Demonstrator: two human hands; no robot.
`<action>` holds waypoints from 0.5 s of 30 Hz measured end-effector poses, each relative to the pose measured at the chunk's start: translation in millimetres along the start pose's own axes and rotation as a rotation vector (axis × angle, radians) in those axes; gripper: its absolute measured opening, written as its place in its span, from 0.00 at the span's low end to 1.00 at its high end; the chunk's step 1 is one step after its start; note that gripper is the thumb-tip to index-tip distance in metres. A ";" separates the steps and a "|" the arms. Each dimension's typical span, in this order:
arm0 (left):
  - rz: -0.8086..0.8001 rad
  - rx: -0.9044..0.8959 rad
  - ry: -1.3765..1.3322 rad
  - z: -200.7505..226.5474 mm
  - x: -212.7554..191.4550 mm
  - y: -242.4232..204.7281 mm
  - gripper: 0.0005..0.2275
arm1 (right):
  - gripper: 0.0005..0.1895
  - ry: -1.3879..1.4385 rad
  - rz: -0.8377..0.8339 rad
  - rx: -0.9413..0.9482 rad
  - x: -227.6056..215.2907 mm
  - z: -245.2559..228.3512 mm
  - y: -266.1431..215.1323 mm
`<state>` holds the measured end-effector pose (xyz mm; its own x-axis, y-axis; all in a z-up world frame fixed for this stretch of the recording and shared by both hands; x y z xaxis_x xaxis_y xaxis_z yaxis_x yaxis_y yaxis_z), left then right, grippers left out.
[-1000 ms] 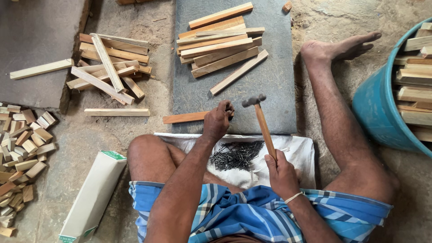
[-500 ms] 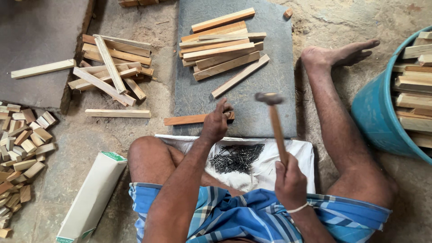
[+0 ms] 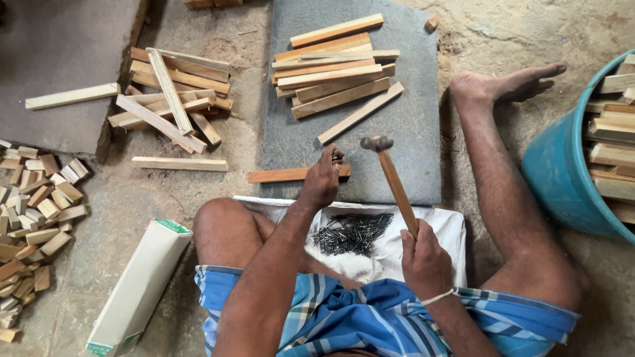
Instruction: The person sits on the floor and repeatedly hammers nails into small wooden planks. They pick up a plank, place a nail, hammer it in, and then set the finished piece aside. The process is repeated continuously.
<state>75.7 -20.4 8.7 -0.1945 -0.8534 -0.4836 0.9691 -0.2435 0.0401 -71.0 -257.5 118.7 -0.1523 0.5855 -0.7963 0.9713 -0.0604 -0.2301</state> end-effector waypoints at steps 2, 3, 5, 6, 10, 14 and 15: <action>-0.016 0.003 -0.020 -2.0 0.2 1.3 0.21 | 0.20 0.009 0.104 -0.084 -1.3 -0.2 -5.8; -0.018 0.084 0.100 1.3 -0.5 -0.2 0.22 | 0.20 0.013 0.152 -0.128 -0.5 0.2 -9.5; -0.025 0.244 0.337 11.6 0.3 -4.9 0.25 | 0.18 0.055 0.098 -0.042 7.6 11.8 -9.4; -0.024 0.286 0.432 17.7 0.5 -5.0 0.22 | 0.17 0.076 0.070 0.002 12.6 18.8 -9.3; 0.111 0.346 0.402 55.2 -20.9 15.6 0.12 | 0.15 0.401 -0.117 0.295 34.5 50.8 -2.9; 0.617 0.394 -0.152 74.0 -97.2 11.2 0.09 | 0.15 0.872 -0.217 0.518 48.0 65.6 -10.8; 0.765 0.330 -0.140 70.4 -120.9 2.1 0.11 | 0.14 0.904 -0.221 0.522 48.9 63.0 -6.4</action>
<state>90.5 49.9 128.8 0.4595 -0.8817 -0.1071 0.7511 0.3214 0.5767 -96.2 -279.5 46.0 0.0843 0.9954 -0.0462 0.7075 -0.0924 -0.7007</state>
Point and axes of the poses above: each hand's wrist, its own y-axis towards the middle knuckle, its own x-axis out of the palm, z = x × y, the point moved 4 cm from there along y, towards the middle knuckle, and after that the axes turned 4 degrees about -z, right-handed, at the moved point
